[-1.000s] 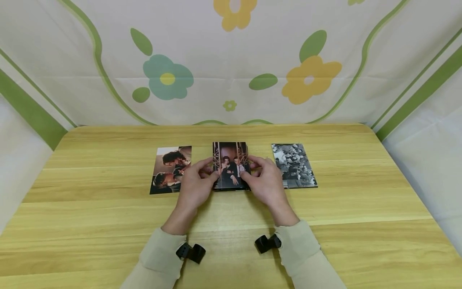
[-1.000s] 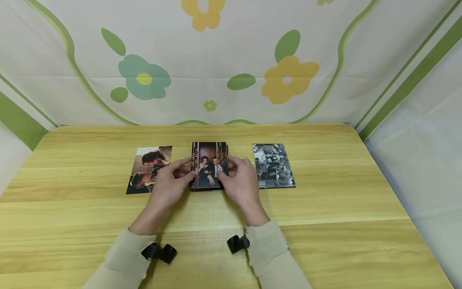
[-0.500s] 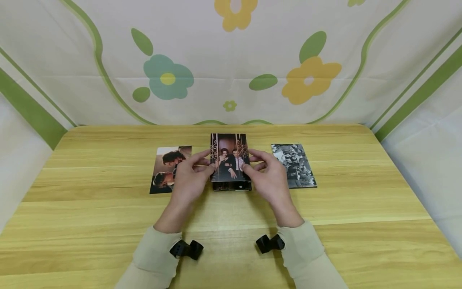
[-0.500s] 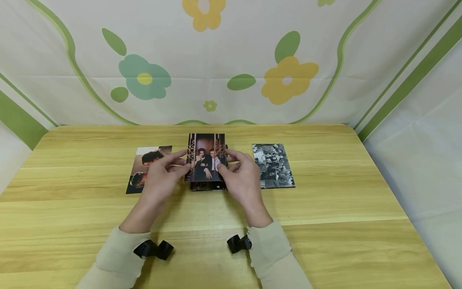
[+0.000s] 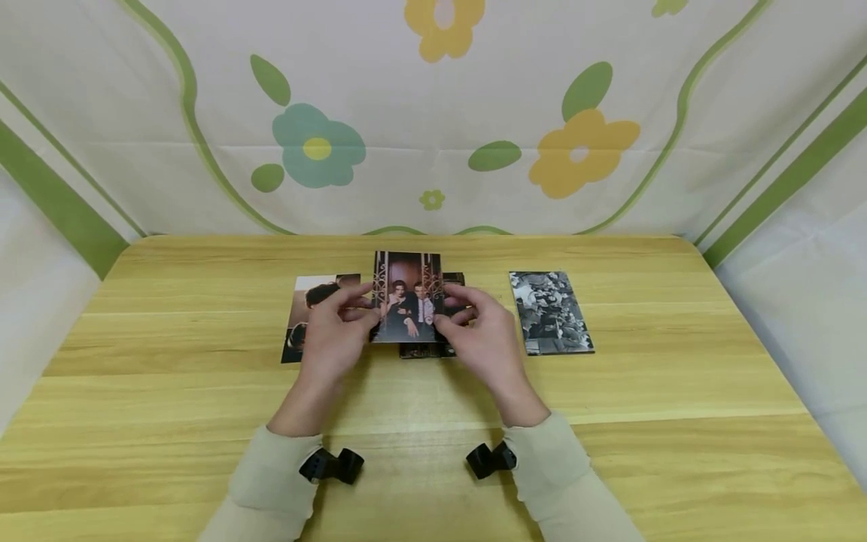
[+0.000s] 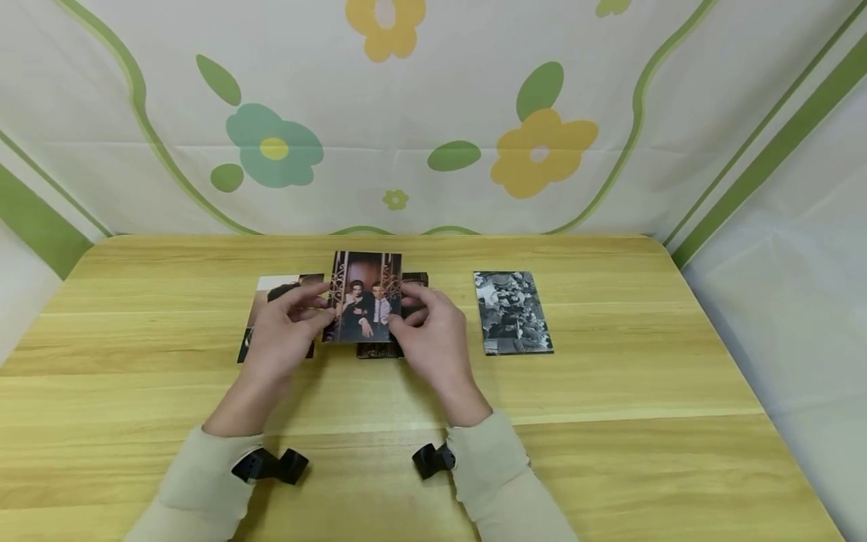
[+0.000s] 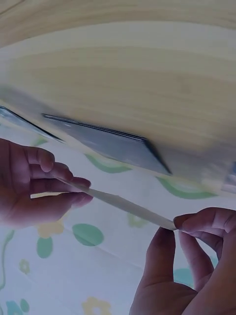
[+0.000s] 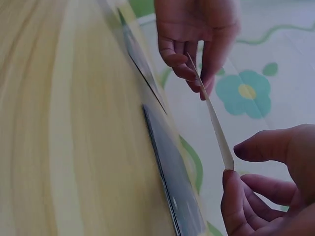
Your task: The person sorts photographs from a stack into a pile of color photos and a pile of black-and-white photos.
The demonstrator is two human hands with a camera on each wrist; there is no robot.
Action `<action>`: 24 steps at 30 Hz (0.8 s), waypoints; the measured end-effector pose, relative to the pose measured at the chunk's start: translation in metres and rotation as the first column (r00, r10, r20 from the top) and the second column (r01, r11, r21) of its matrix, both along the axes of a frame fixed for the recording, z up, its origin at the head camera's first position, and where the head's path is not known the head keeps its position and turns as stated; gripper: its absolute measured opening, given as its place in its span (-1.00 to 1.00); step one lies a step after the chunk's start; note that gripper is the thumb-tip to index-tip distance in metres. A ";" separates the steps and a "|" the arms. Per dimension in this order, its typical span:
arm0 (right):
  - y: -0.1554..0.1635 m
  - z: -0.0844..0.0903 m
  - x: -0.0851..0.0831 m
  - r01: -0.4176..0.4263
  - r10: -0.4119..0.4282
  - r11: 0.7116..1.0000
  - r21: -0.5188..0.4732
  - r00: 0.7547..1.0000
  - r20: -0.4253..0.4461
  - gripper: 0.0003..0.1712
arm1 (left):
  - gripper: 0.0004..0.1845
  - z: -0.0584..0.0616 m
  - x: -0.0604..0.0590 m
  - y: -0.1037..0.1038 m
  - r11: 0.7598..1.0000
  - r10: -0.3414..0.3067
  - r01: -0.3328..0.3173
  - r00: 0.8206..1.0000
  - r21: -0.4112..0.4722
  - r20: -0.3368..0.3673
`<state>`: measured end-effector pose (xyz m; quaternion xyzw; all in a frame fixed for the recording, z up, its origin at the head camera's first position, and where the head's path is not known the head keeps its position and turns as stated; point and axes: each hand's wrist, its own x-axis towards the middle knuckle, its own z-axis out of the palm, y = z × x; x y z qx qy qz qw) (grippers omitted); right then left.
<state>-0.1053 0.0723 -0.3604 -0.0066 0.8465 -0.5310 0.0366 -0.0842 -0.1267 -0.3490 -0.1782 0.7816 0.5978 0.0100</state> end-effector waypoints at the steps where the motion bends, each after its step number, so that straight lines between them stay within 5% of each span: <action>1: -0.005 0.000 0.000 -0.014 0.014 1.000 -0.005 1.000 -0.011 -0.40 | -0.49 0.001 0.000 -0.005 1.000 0.006 -0.006 1.000 -0.009 0.003; 14: -0.069 -0.011 0.010 -0.235 0.231 0.972 -0.025 0.968 -0.100 -0.39 | -0.45 -0.001 0.015 -0.078 0.997 0.049 -0.043 0.995 -0.059 0.089; 24: -0.096 -0.011 0.013 -0.257 0.256 0.966 -0.025 0.965 -0.050 -0.36 | -0.42 -0.007 0.022 -0.102 0.992 0.100 -0.089 0.987 -0.090 0.127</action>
